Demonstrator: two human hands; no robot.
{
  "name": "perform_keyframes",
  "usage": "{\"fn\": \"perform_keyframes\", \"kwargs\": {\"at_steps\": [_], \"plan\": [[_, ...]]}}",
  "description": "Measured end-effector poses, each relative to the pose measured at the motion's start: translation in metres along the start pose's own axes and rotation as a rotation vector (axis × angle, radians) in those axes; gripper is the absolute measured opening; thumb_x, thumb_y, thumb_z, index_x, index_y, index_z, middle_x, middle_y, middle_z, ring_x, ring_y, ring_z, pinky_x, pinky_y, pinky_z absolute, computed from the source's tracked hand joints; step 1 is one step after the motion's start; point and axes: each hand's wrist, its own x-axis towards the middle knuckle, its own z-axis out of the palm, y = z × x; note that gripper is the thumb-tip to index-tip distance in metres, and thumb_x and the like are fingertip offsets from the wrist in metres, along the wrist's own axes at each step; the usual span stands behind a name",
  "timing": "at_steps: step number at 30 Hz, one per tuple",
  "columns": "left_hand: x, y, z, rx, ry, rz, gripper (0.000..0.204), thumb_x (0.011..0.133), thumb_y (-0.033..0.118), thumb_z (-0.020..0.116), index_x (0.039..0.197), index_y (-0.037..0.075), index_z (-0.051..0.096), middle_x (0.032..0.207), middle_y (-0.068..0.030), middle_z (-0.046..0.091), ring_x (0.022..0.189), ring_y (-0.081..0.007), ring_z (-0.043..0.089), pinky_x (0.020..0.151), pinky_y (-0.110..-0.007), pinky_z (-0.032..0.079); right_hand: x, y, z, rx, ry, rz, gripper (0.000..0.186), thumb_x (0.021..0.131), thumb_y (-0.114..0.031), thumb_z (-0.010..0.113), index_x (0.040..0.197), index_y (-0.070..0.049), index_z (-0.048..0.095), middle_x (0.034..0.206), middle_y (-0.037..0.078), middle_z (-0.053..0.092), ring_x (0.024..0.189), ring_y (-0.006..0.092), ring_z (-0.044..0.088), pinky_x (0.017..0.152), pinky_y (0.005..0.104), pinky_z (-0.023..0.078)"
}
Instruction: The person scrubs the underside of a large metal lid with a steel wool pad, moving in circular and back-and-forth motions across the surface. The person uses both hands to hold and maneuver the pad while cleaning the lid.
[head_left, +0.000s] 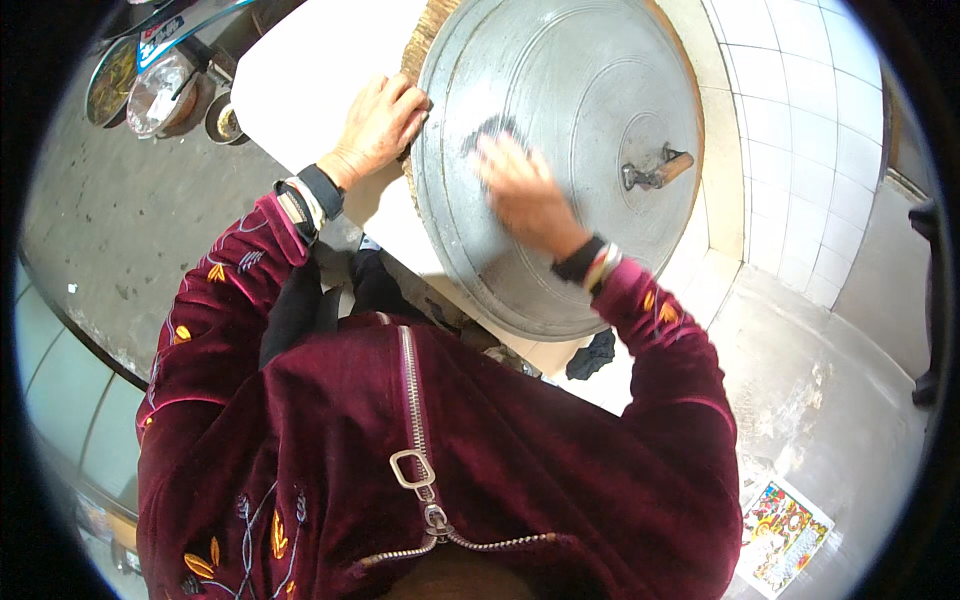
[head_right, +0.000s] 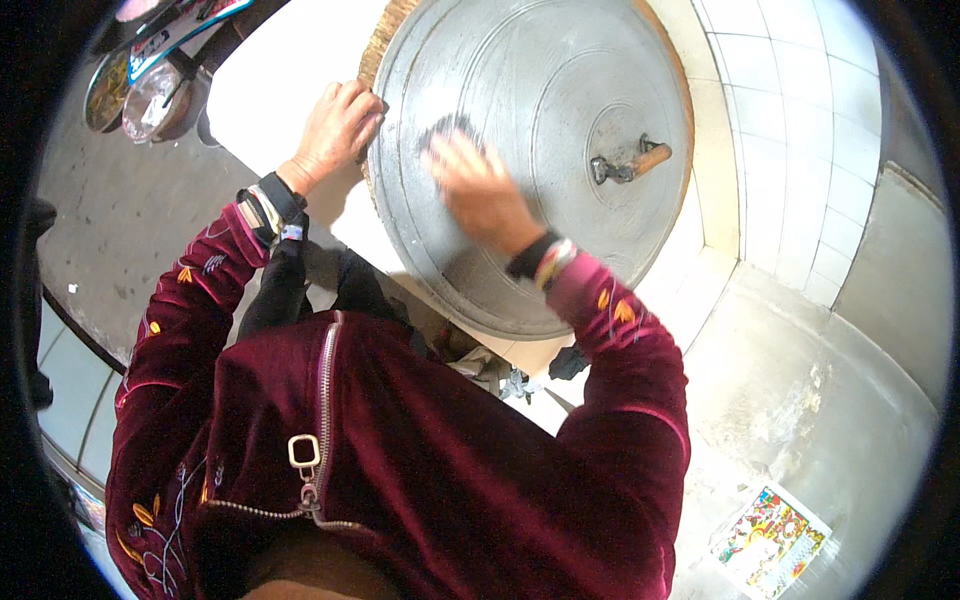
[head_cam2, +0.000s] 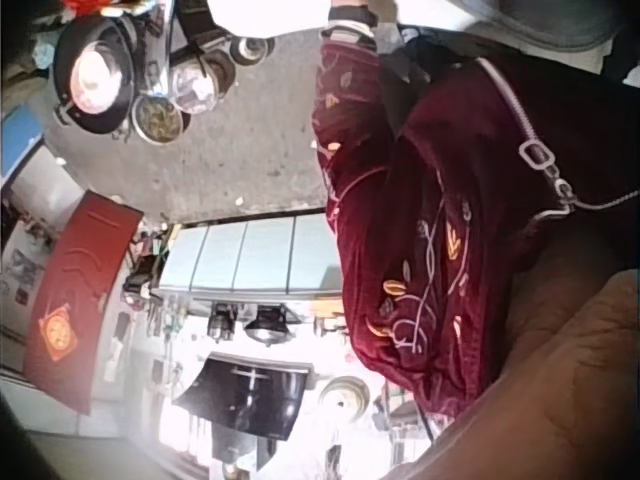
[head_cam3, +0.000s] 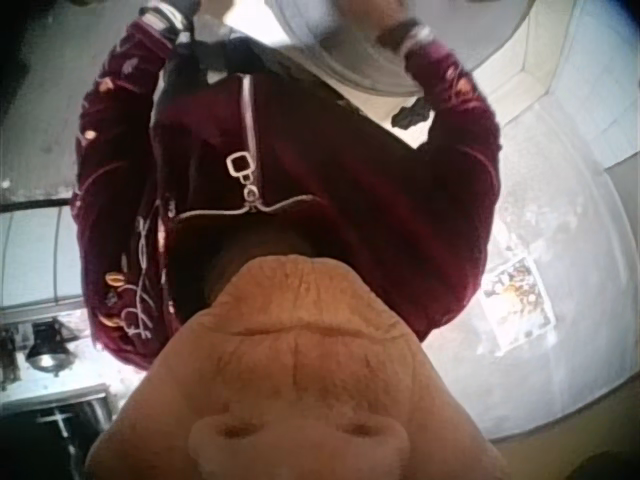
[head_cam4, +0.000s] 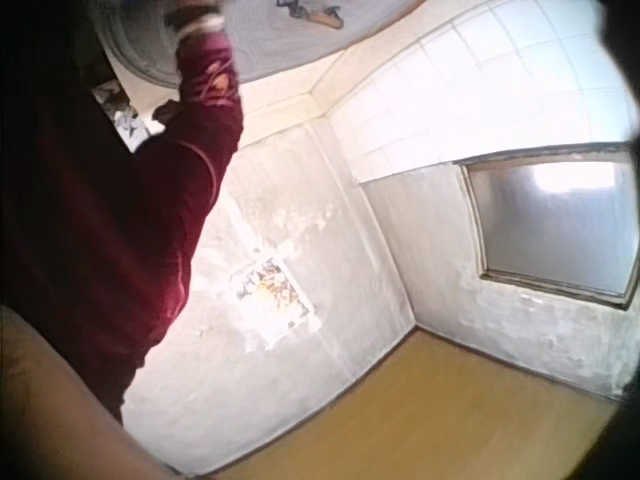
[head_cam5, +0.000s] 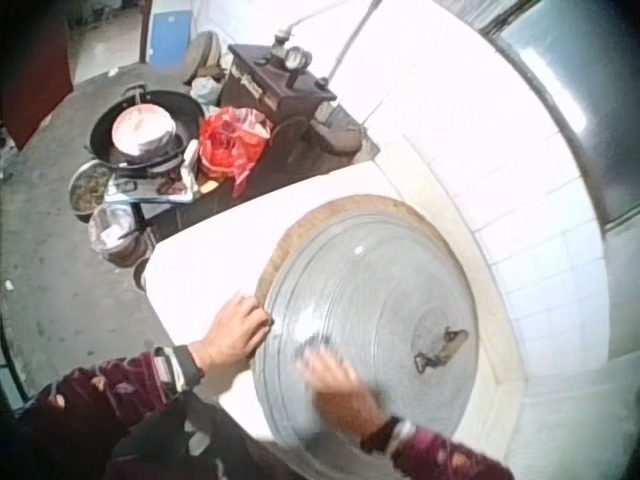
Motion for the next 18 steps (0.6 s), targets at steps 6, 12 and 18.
{"fn": "perform_keyframes", "kwargs": {"at_steps": [6,12,18], "plan": [[-0.001,0.004,-0.003,0.009,0.002,-0.004,0.014,0.084,0.012,0.068,0.096,0.010,0.060,0.096,-0.0080,0.052,0.088,-0.0286,0.050,0.079,-0.039,0.045,0.031,0.078,0.003,0.010,0.056,0.052,0.058,0.094,-0.023,0.054,0.149,-0.019,0.039,0.156,0.008,0.036,0.145,0.0294,0.031,0.115,0.0528,0.027],[0.004,0.012,-0.007,0.007,-0.015,-0.028,0.014,0.083,0.009,0.068,0.095,0.009,0.060,0.096,-0.0097,0.051,0.085,-0.0296,0.049,0.078,-0.039,0.045,0.093,0.293,0.011,0.120,-0.054,0.565,0.058,0.099,-0.041,0.041,0.152,-0.018,0.033,0.159,0.012,0.028,0.146,0.0294,0.028,0.117,0.0507,0.026],[0.009,0.016,-0.012,-0.030,-0.026,-0.048,0.015,0.082,0.009,0.068,0.094,0.009,0.059,0.096,-0.0094,0.051,0.086,-0.0293,0.047,0.077,-0.039,0.044,0.082,0.270,0.015,0.145,0.053,0.474,0.057,0.099,-0.035,0.046,0.150,-0.014,0.035,0.157,0.016,0.030,0.144,0.0368,0.027,0.116,0.0535,0.026]]}}
